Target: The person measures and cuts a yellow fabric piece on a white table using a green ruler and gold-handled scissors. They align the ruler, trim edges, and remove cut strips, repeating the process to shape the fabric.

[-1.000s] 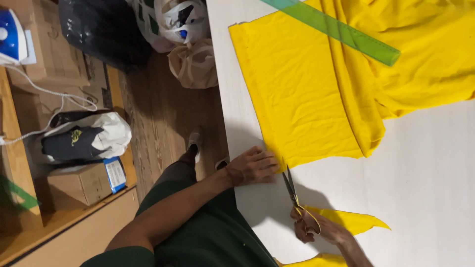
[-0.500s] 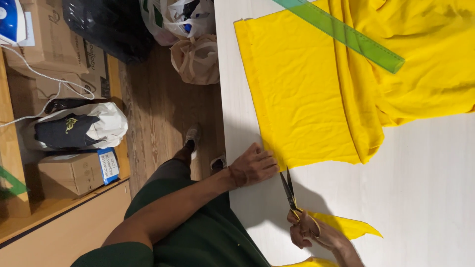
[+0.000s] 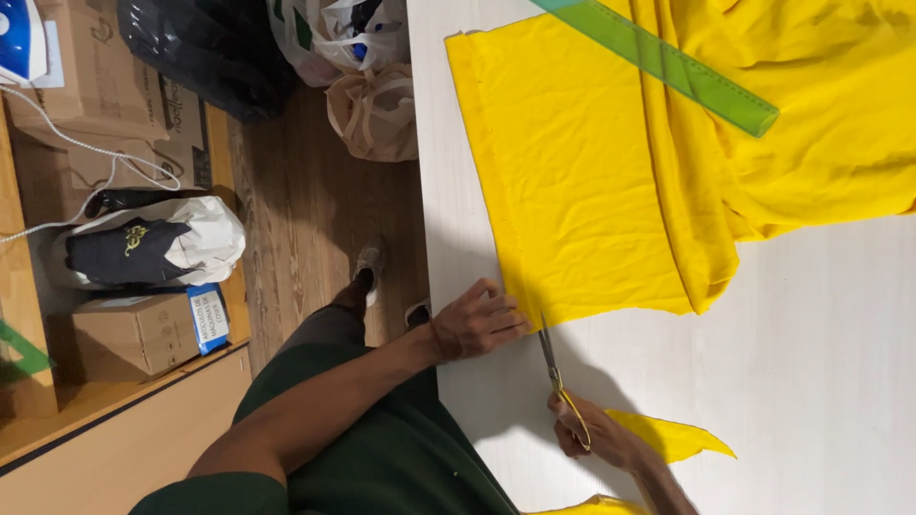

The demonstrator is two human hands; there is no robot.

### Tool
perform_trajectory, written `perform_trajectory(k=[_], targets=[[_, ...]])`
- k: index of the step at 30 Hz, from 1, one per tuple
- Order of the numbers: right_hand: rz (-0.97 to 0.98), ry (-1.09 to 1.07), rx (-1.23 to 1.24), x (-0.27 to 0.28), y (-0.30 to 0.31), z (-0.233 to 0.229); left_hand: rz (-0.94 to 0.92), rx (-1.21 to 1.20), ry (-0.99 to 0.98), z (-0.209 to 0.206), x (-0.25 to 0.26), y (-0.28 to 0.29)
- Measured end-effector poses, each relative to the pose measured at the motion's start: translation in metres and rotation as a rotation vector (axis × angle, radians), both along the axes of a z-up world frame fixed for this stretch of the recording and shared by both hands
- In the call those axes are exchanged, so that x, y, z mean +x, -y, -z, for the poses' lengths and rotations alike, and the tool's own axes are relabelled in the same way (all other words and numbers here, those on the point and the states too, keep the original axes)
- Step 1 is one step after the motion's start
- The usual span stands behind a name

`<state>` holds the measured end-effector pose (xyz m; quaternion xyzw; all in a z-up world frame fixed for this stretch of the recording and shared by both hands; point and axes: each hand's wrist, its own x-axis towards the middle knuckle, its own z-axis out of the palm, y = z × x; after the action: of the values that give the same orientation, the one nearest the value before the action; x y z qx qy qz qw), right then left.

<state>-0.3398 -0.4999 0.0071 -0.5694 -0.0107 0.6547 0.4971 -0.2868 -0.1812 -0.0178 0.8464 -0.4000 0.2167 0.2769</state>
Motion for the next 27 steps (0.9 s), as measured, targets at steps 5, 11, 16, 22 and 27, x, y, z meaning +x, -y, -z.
perform_trajectory(k=[5, 11, 16, 22, 27], targets=[[0.087, -0.040, 0.127, -0.004, 0.004, 0.013, 0.019, 0.005, 0.004, 0.001, -0.001, -0.001], [0.109, -0.022, 0.165, -0.008, 0.009, 0.023, 0.017, 0.021, 0.021, 0.002, -0.001, -0.001], [0.090, 0.026, 0.101, -0.008, 0.007, 0.019, 0.018, 0.021, 0.013, 0.001, -0.001, -0.002], [0.115, 0.032, 0.047, -0.012, 0.007, 0.028, 0.009, 0.032, 0.032, -0.001, 0.000, -0.003], [0.134, -0.010, 0.049, -0.010, 0.005, 0.020, 0.001, 0.020, 0.045, -0.006, 0.003, -0.002]])
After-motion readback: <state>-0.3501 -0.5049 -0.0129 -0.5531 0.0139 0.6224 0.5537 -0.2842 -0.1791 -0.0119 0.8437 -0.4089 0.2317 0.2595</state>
